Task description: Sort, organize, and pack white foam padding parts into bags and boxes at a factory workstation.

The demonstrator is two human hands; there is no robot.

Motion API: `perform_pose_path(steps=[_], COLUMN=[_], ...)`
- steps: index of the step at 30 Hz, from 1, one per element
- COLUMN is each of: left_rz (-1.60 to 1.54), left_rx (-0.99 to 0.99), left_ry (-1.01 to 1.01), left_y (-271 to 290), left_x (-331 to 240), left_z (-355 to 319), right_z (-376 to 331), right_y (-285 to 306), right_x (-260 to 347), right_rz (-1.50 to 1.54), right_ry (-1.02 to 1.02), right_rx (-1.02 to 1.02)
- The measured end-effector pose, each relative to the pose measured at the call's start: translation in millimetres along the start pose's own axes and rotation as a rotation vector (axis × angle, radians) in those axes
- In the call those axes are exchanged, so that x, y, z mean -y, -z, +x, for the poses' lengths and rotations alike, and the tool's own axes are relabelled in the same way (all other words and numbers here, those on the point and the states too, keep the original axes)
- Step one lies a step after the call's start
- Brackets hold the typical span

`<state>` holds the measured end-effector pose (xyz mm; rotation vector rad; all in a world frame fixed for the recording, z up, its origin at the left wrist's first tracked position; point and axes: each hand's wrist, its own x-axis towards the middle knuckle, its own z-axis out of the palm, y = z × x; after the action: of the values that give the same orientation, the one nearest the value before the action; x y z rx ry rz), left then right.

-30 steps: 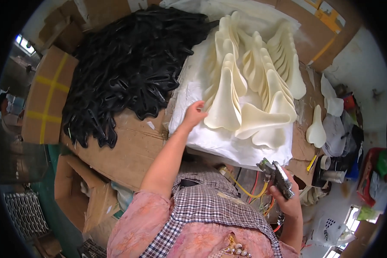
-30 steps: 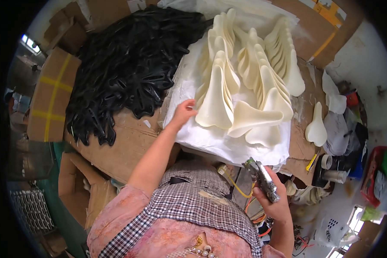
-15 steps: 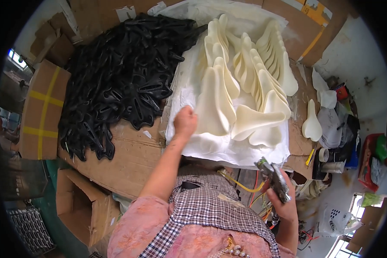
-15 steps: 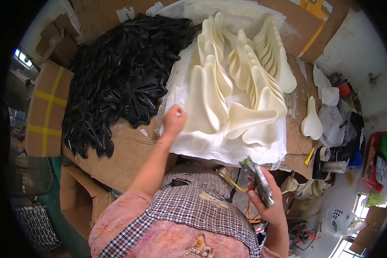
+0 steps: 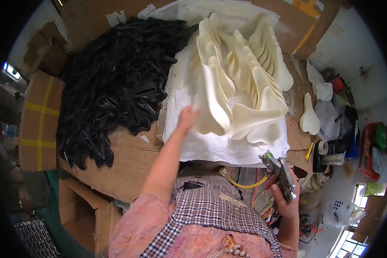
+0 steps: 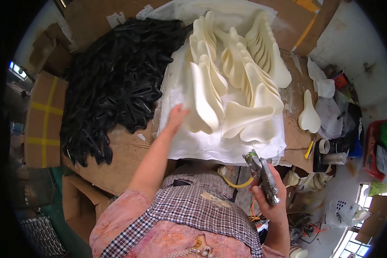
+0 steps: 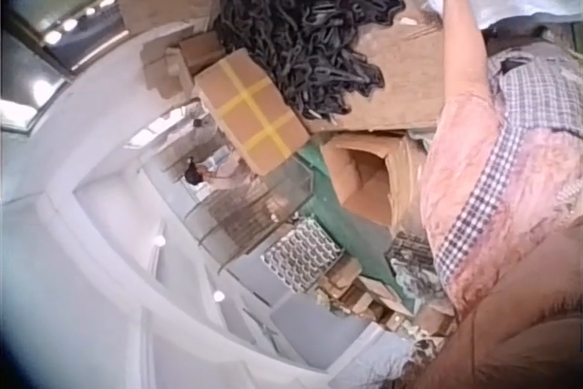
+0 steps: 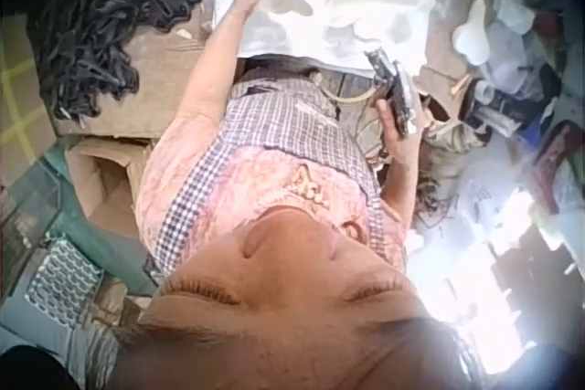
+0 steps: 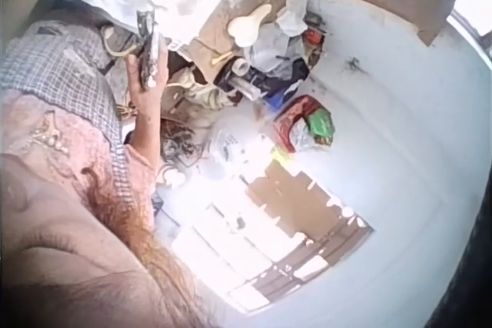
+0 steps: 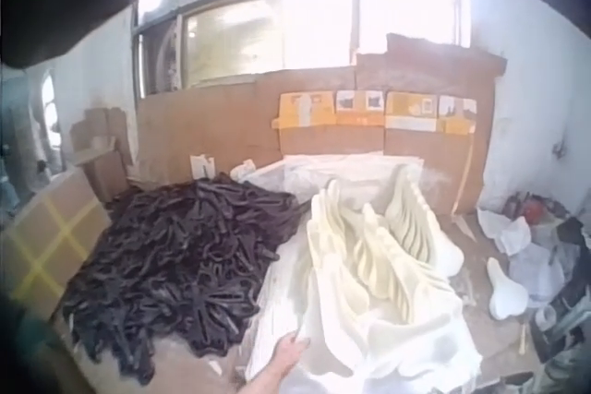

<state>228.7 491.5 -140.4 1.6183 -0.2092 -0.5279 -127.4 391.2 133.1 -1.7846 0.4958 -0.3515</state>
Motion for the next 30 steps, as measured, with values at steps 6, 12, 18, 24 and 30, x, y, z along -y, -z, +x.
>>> perform_pose_path(steps=[6,12,18,24,30], left_rz=[0.585,0.174,0.243,0.001,0.483], left_rx=[-0.239,-0.260,-0.293,-0.018,-0.148], left_ry=[-0.413,-0.408,-0.378,-0.375,-0.414], left_y=[-54,82,137,25,-36], left_x=[-8,-17,-22,-28,-5], left_z=[-25,-40,-47,7,40], right_z=[-1,5,30,15,15], right_y=[0,-9,-12,-11,-13], right_x=[0,-27,8,-26,-23], right_rz=[0.003,0.067,0.138,0.087,0.099], right_ry=[0.060,-0.228,0.072,-0.102,-0.061], right_rx=[-0.039,-0.013,-0.168,-0.008,-0.071])
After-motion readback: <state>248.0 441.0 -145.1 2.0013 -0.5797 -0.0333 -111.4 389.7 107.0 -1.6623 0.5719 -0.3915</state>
